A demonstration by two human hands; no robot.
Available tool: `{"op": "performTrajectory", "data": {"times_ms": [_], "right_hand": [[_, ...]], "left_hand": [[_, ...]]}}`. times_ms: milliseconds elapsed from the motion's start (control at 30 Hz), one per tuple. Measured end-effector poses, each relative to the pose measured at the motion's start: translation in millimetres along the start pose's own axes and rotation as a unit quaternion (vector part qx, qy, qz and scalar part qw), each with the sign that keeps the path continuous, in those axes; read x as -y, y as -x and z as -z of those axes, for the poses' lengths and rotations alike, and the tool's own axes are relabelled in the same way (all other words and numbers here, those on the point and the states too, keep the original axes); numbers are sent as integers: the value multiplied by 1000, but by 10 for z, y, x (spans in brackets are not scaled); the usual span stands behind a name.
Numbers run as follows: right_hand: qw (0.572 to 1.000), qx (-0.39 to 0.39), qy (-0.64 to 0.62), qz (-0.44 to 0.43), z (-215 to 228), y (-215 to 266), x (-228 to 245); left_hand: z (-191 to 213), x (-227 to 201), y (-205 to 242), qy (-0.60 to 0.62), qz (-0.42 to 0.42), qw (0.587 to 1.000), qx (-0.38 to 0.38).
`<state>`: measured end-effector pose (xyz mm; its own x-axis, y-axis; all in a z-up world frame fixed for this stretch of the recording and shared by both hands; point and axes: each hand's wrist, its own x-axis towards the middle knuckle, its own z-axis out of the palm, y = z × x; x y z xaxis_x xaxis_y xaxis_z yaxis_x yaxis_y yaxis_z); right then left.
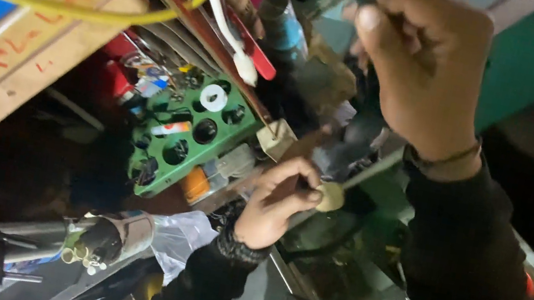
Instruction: The person uses a screwdriver to adjust a small mechanical component held in their hands. They then retrieve a pair of pliers from a shelf and use them to manipulate a small, light-colored piece of material.
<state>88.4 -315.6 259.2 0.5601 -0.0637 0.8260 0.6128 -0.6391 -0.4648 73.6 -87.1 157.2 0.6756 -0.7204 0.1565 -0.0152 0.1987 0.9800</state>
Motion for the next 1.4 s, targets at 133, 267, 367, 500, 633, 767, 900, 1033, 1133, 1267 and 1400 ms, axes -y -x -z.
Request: {"op": "performTrajectory", "data": {"times_ms": [133, 267, 367, 500, 633, 767, 900, 1033, 1133, 1267, 1400], "right_hand": [[998, 15, -38, -54, 161, 218, 565], [995, 23, -32, -94, 186, 482, 968], [985, 15, -40, -165, 193, 620, 1331], [974, -19, -70, -214, 140, 726, 1671], [956, -80, -95, -265, 122, 927, 1685], [936, -113, -126, -308, 129, 1292, 1682], [955, -160, 97, -231, 152, 1810, 1804], [915, -264, 193, -235, -61, 2734, 2097], [899, -233, 169, -329, -374, 3387, 2190], [872, 26, 72, -484, -658, 3495, 2484], [854, 106, -3, -509, -729, 3641, 2520]], "left_hand": [[-162, 34, -73, -120, -34, 990, 61], [-234, 160, 54, -124, -49, 981, 144], [-184, 264, 231, -103, -1, 972, 213], [-163, 385, 460, -12, 13, 955, 295], [-155, 1163, 729, 99, -18, 964, 248], [-171, 1141, 1018, 98, 12, 973, 211], [-114, 1520, 1320, 107, 64, 982, 140], [-165, 1445, 1685, 186, 109, 976, 47], [-202, 1289, 1929, 280, 70, 957, -37], [-219, 1022, 2198, 229, 70, 970, -30], [-455, 1447, 2287, 345, 61, 936, -30]]}}
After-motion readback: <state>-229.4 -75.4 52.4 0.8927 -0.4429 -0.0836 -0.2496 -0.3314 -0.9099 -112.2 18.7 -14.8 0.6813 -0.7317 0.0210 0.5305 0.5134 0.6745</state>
